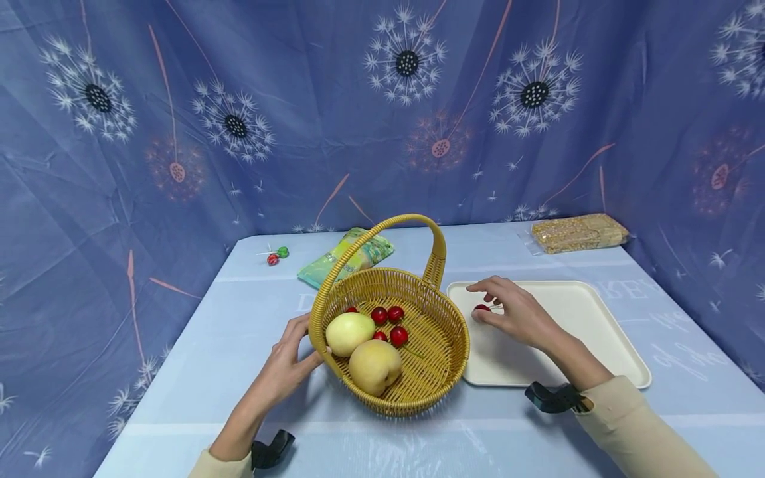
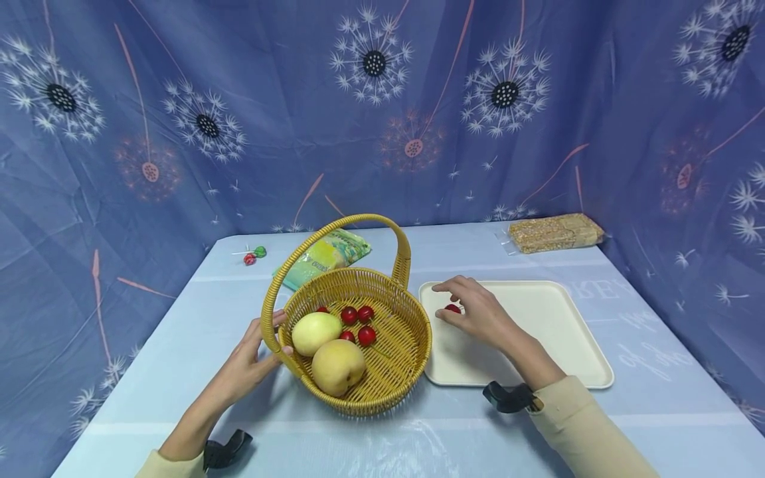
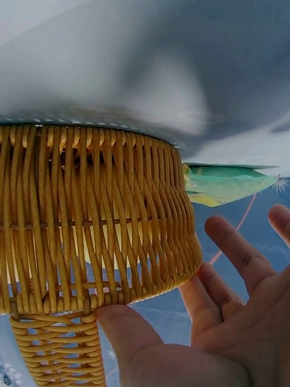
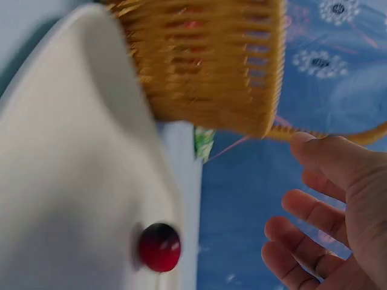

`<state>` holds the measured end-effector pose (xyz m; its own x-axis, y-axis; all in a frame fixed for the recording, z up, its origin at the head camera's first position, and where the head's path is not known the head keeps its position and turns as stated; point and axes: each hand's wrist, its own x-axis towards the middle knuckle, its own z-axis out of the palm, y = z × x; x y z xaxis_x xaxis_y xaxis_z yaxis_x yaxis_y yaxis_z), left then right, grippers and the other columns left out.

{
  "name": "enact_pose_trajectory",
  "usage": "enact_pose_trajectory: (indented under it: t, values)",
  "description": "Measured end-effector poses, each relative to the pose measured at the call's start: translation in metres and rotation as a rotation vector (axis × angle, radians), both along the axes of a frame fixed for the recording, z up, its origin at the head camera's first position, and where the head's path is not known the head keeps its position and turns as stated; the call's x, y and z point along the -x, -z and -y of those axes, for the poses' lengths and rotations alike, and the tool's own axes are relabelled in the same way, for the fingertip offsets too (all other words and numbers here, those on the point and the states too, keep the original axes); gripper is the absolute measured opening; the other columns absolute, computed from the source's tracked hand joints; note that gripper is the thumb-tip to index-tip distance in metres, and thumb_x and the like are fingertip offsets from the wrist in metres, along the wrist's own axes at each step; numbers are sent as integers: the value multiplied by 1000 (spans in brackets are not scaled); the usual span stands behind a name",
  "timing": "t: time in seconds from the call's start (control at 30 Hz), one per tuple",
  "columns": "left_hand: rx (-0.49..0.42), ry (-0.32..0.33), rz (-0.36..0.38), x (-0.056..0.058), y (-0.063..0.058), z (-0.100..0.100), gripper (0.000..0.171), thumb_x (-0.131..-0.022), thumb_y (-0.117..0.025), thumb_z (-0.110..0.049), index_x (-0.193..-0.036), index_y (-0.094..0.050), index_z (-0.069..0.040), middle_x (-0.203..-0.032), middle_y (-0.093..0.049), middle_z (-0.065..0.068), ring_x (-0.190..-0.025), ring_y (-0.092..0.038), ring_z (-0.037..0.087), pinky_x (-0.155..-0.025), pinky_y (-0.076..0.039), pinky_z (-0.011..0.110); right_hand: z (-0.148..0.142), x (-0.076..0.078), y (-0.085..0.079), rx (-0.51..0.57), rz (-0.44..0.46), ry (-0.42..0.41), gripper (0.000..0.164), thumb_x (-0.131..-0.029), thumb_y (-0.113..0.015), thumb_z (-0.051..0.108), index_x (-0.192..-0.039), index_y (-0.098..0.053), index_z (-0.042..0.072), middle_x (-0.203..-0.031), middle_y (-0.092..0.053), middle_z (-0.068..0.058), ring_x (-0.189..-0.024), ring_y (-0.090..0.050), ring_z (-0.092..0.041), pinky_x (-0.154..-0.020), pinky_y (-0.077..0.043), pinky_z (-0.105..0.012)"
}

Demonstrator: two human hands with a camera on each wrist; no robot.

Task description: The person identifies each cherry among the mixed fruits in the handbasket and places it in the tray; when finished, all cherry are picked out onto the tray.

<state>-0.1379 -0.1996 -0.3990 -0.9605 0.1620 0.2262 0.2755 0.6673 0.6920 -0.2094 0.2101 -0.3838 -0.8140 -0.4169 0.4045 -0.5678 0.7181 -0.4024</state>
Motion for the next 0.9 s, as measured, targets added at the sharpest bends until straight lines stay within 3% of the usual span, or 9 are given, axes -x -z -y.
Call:
enact_pose_trajectory:
  t: [0.43,0.57,0.9]
  values:
    - [-8,5,3,-1,0,0,55,-86,-69,-29,-135,-48,-17,-144,-39,5,-129,-46,31,-101,-24,67,37,-13,-39,28,-11,-133,39,-82,-74,25,-119,-62,22,-112,-62,4,-95,-58,-14,-67,-51,-25]
    - [-15,11,-1,-1,1,0,56,-86,-69,-29,-136,-48,-16,-144,-39,5,-129,-46,31,-101,-29,66,49,-13,-47,9,-10,-159,38,-82,-74,25,-118,-63,21,-110,-62,3,-94,-55,-11,-70,-50,-31]
    - [-5,5,-3,-1,1,0,53,-86,-69,-30,-135,-48,-23,-144,-39,2,-128,-47,30,-100,-24,66,74,-4,-57,-26,-41,-244,40,-83,-72,27,-121,-63,17,-108,-63,2,-96,-58,-14,-80,-49,-35]
